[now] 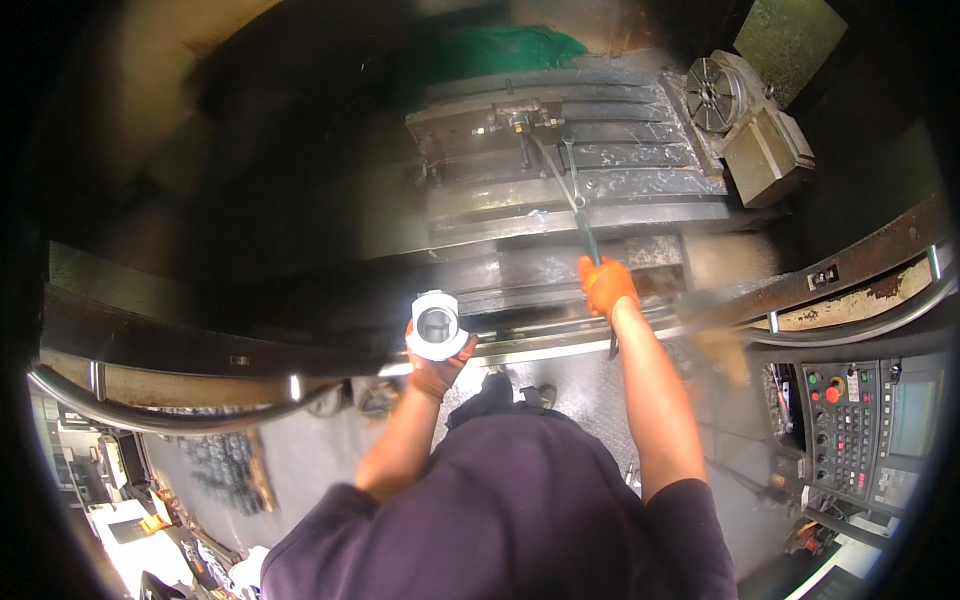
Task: The person opens a CNC machine door, walks through the workshop, and returns to the machine. They use a wrench to loosen and remove a metal part from a vise, then place it on the floor. They pick up another metal part, place it in the vise, and tighten it with the wrench before closing the machine door.
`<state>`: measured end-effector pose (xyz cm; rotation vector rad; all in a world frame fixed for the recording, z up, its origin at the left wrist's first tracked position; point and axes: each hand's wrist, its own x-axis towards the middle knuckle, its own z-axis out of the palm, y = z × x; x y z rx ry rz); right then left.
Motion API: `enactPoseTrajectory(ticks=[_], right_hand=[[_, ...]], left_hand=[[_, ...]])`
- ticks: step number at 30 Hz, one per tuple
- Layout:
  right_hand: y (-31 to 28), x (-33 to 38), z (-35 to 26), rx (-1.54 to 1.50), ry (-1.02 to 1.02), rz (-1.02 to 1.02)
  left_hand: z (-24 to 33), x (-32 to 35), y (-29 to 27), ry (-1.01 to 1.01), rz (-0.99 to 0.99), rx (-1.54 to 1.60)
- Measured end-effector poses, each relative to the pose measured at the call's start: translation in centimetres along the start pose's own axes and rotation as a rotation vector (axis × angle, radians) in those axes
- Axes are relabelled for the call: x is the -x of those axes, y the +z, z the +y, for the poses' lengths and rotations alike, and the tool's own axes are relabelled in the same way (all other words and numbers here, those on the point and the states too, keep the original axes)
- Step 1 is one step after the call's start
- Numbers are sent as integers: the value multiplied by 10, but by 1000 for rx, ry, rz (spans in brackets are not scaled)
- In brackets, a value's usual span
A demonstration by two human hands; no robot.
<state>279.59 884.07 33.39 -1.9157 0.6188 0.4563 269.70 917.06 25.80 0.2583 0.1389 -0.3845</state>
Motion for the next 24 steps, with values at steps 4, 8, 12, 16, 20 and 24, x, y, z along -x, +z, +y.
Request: enactPoseTrajectory(ticks=[4, 8, 12, 16, 20, 24], right_hand=[[-2, -14, -6, 204, -57, -40], [-3, -17, -17, 97, -17, -42], [-5, -37, -5, 186, -99, 11], [-16, -14, -1, 197, -40, -69], [-21, 7, 26, 211, 49, -75], [-22, 2, 22, 135, 89, -33]], left_hand=[[-21, 2, 78, 121, 618, -37], [-20, 11, 56, 115, 392, -117], [-22, 3, 57, 99, 408, -78], [-21, 2, 67, 146, 424, -105], [-13, 1, 59, 128, 370, -106], [-8, -1, 35, 96, 219, -148]])
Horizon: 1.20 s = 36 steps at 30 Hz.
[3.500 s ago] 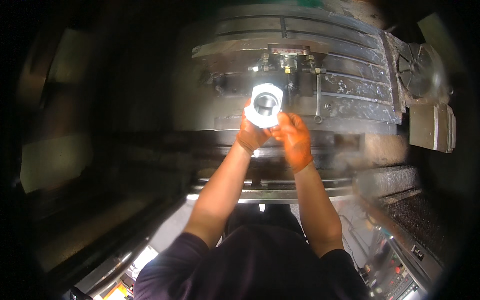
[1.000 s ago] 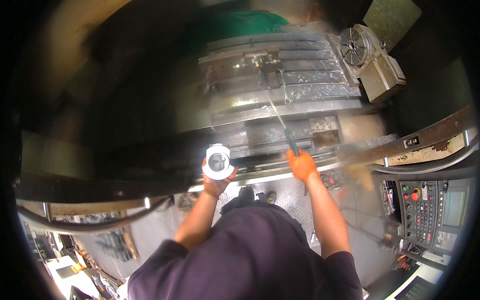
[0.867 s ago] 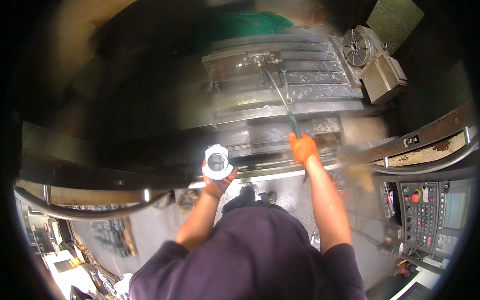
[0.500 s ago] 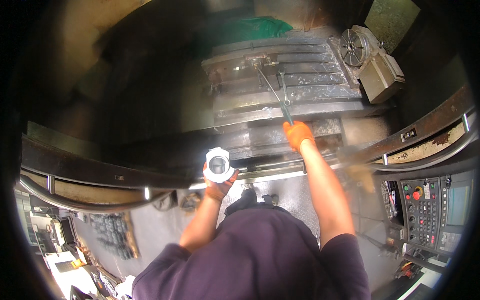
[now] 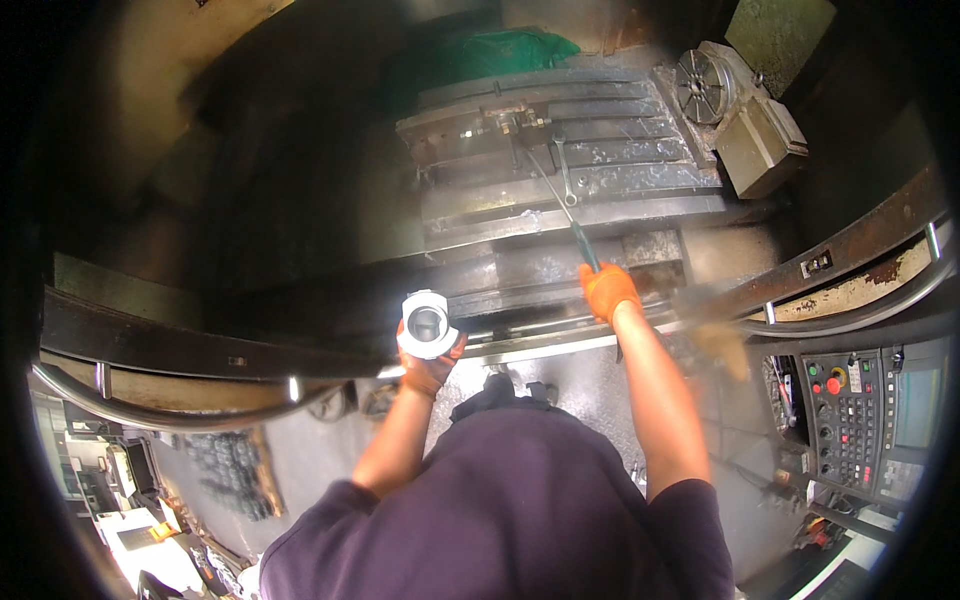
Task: The person opens a CNC machine door, walks through the workshop, and returns to the machine. They use a wrench to loosen and remove a metal part from a vise, then place it on the floor. They pick up another metal part, place it in the vise, and tighten it with the wrench before closing the machine door.
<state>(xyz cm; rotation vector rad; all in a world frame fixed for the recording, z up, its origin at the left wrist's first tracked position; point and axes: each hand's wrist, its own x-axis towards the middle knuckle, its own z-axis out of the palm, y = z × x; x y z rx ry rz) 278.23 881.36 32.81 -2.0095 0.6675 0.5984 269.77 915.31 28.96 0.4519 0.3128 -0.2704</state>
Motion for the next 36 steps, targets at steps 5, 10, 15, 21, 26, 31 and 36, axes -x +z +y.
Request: enactPoseTrajectory(ticks=[5, 10, 15, 21, 26, 31, 36], right_hand=[[18, -15, -10, 116, -149, -17], [36, -34, -24, 127, -286, 34], [32, -46, -12, 1, -191, 14], [10, -52, 13, -21, -150, 100], [13, -26, 0, 51, -127, 77], [30, -30, 18, 67, -273, 174], [34, -15, 32, 180, -322, 212]], left_hand=[[0, 11, 30, 25, 171, -11], [5, 14, 3, 9, -65, -35], [-2, 39, 19, 48, 72, -72], [-16, 49, 27, 51, 197, -73], [-23, 51, 28, 26, 190, -85], [-32, 53, 37, 25, 169, -124], [-31, 56, 40, 32, 193, -167]])
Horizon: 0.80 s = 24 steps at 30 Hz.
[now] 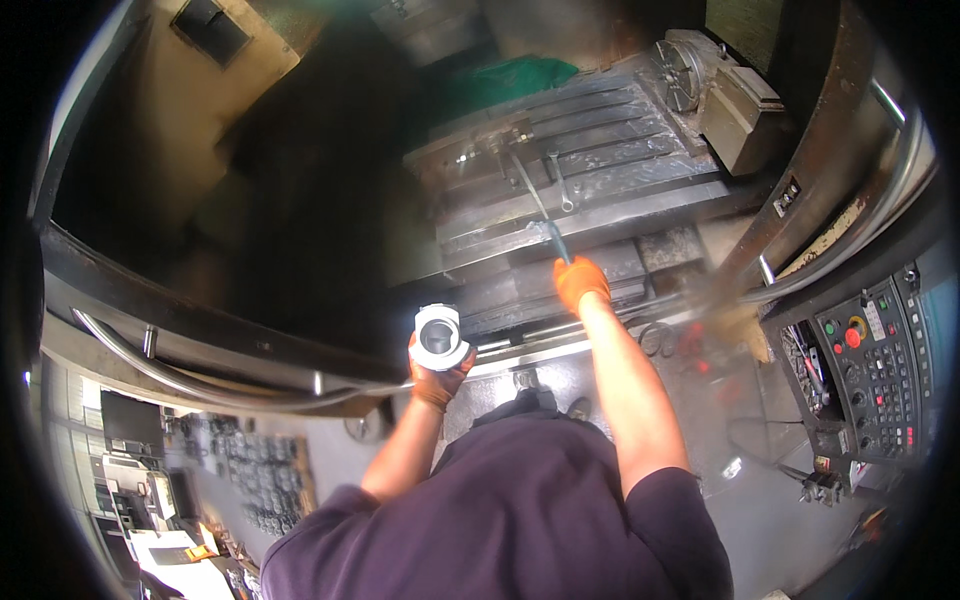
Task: The person opens a CNC machine door, walks through the workshop, and returns to the machine. They use a wrench to loosen and remove a metal part from a vise, then place it on the floor. They pick up another metal part, place it in the vise, and tighten it with the wrench before closing the machine door.
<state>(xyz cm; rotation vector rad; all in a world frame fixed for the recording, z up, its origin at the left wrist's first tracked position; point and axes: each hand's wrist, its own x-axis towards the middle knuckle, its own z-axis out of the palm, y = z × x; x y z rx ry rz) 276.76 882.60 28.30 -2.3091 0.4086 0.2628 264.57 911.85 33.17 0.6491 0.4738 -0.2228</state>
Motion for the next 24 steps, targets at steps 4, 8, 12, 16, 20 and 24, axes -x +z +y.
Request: enactPoseTrajectory(ticks=[4, 8, 12, 16, 20, 24], right_hand=[[13, 16, 32, -44, 2, -5], [11, 44, 30, -5, 34, -81], [-7, 62, 20, 2, 73, -27], [-38, 92, 15, -191, -187, 248], [-82, 137, 30, -241, -328, 707], [-102, 169, 96, -766, -269, 1242]], left_hand=[[2, 0, 5, -14, -16, -43], [8, -2, 17, -28, -10, -32], [5, -16, 25, -32, -79, -46], [3, -39, 20, -30, -278, -56], [14, -56, 6, 7, -217, -25], [20, -91, 7, -13, -348, -39]])
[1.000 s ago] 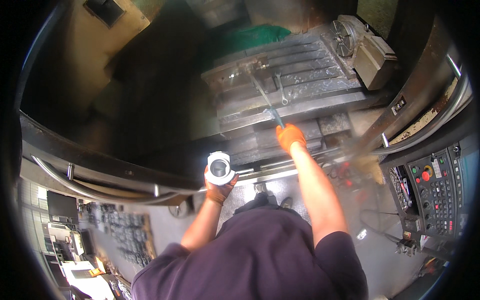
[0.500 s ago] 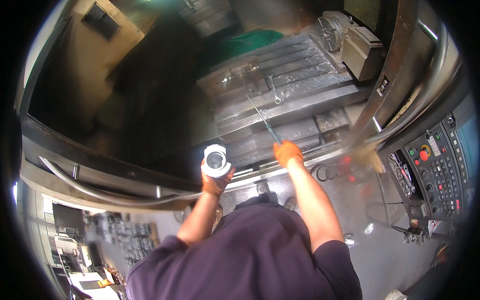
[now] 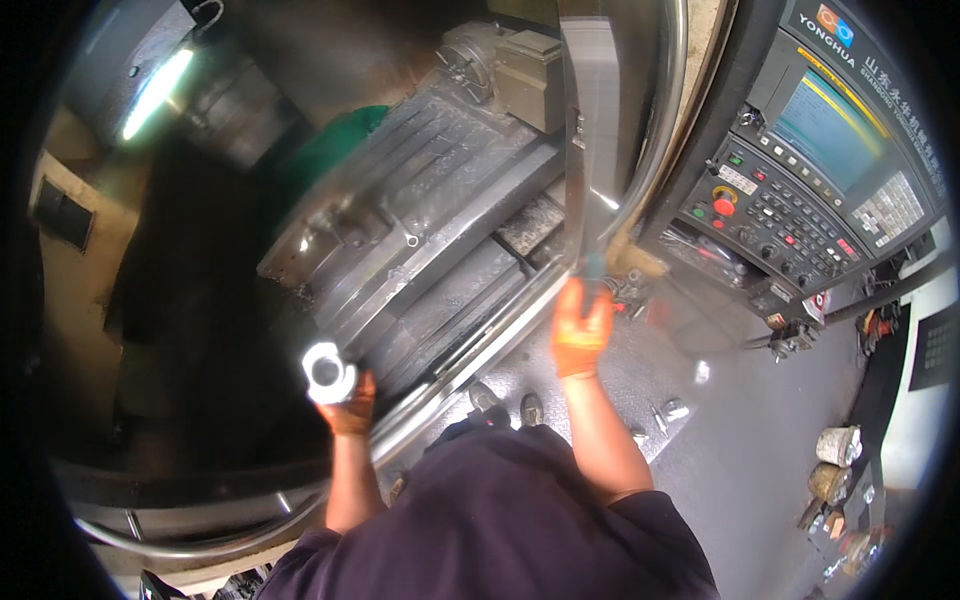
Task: The person opens a CNC machine door, walks through the workshop, and returns to the machine. They use a wrench to loosen and remove a metal part from a vise, then place it on the floor. They pick up another metal part, place it in the vise, and tighten it with the wrench before closing the machine door.
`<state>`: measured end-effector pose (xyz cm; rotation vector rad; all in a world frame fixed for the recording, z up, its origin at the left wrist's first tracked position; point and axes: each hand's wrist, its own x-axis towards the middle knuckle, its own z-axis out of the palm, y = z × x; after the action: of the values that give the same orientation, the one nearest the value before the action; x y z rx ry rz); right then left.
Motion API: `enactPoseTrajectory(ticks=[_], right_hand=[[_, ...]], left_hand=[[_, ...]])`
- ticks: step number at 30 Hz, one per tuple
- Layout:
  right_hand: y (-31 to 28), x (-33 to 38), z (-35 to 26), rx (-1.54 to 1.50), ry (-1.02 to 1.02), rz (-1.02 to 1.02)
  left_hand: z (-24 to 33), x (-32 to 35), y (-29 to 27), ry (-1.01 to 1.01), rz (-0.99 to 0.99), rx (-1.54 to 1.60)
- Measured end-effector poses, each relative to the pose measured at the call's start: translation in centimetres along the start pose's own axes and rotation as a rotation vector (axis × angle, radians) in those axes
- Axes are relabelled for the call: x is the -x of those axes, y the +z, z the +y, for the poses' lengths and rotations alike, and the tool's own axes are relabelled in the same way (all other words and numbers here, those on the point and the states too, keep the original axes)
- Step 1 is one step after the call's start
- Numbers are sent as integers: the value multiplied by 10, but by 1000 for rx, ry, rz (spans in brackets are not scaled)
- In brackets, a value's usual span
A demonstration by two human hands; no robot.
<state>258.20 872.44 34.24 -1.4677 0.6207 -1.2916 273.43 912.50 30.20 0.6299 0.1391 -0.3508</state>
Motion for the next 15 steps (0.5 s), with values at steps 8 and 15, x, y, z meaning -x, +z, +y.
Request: enactPoseTrajectory(ticks=[8, 15], right_hand=[[31, -120, 53, 20, -7, 137], [53, -105, 33, 48, -192, 178]], left_hand=[[-1, -70, -10, -65, 87, 105], [16, -103, 1, -105, 81, 84]])
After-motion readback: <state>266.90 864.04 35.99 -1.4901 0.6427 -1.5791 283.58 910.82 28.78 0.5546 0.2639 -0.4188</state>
